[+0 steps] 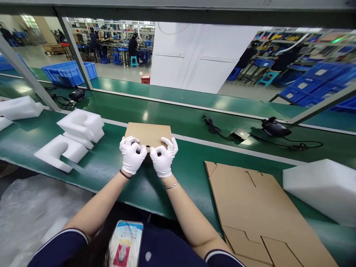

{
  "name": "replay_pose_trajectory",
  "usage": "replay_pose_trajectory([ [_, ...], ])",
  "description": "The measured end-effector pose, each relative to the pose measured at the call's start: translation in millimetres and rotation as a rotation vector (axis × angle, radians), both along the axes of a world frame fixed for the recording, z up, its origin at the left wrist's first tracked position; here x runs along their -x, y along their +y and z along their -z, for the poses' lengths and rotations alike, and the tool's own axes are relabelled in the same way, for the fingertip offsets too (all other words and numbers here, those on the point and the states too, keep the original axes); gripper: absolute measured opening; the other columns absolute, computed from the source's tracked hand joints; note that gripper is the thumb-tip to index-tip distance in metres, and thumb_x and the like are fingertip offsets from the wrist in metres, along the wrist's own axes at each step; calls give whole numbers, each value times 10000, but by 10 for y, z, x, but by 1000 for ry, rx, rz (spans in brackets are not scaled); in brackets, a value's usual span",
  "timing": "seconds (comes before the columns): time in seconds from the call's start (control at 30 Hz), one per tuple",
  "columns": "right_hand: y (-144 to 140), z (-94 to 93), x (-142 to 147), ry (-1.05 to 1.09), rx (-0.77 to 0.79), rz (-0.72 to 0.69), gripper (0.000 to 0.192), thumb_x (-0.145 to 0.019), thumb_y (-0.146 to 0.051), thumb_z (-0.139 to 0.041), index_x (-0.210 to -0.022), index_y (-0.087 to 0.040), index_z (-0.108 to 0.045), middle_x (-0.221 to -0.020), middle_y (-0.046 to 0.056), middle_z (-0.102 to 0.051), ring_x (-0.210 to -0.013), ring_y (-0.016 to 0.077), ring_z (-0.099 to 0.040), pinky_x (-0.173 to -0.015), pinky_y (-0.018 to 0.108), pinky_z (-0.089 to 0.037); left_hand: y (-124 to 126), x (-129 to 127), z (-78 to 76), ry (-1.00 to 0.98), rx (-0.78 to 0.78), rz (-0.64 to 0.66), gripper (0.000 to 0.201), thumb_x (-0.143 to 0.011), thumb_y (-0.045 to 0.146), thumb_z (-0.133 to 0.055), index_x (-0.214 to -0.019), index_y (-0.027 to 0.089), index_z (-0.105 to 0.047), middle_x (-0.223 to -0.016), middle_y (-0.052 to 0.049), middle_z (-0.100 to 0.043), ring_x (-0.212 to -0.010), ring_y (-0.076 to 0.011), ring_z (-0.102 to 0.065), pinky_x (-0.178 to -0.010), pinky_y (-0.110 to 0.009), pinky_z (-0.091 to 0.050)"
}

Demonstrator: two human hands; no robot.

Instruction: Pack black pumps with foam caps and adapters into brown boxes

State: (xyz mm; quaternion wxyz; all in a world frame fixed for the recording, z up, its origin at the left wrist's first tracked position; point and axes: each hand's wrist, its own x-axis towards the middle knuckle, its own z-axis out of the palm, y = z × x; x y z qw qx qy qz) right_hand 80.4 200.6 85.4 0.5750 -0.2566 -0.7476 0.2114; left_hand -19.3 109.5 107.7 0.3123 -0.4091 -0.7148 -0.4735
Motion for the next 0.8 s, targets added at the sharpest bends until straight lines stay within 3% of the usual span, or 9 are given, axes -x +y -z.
replay_pose_trajectory([
  [0.17, 19, -60, -5, 2, -12, -8, 327, -882, -311, -697, -602, -250, -538, -1082, 124, -666, -1434, 350, -419, -1188, 621, -410, -5, -13, -12, -35, -3, -19, 344, -862, 253, -658, -571, 216, -478, -907, -74, -673, -1058, -284, -626, -1155, -604, -374],
  [0.27, 76, -1, -40, 29, -103, -20, 187, -918, -416, -729, -883, -237, -688, -1066, 116, -694, -1441, 333, -439, -1197, 622, -414, -64, 45, 29, -33, -24, -1, 237, -913, 382, -690, -770, 202, -632, -1045, -100, -705, -1133, -283, -638, -1179, -577, -382],
  [0.37, 147, 56, -53, 7, -196, -57, 297, -945, -461, -717, -1156, -253, -707, -1132, 102, -710, -1368, 307, -523, -1203, 625, -412, -110, 132, 70, 59, 45, 60, 211, -938, 414, -706, -1030, 224, -717, -1104, -82, -728, -1136, -265, -654, -1163, -540, -404],
  [0.57, 287, 43, 132, 21, -222, 21, 141, -936, -411, -746, -975, -275, -744, -985, 54, -734, -1175, 266, -627, -1153, 580, -465, 54, 249, 125, 180, -2, -31, 96, -945, 329, -724, -882, 256, -725, -921, -24, -741, -972, -228, -677, -1135, -533, -390],
  [0.67, 392, -21, 277, 26, -214, 2, 171, -953, -430, -722, -923, -263, -746, -935, 49, -750, -1120, 251, -665, -1143, 557, -476, 142, 285, 144, 210, 57, -72, 85, -930, 339, -732, -936, 256, -715, -971, -43, -743, -999, -250, -672, -1171, -565, -329],
  [0.8, 562, -128, 263, -105, -157, -126, 250, -1019, -452, -611, -1011, -245, -751, -1018, 50, -780, -1084, 219, -715, -1218, 518, -423, 211, 422, 107, 245, 360, -44, 559, -790, 434, -844, -1275, 237, -646, -1269, -167, -676, -1216, -380, -602, -1189, -671, -213],
])
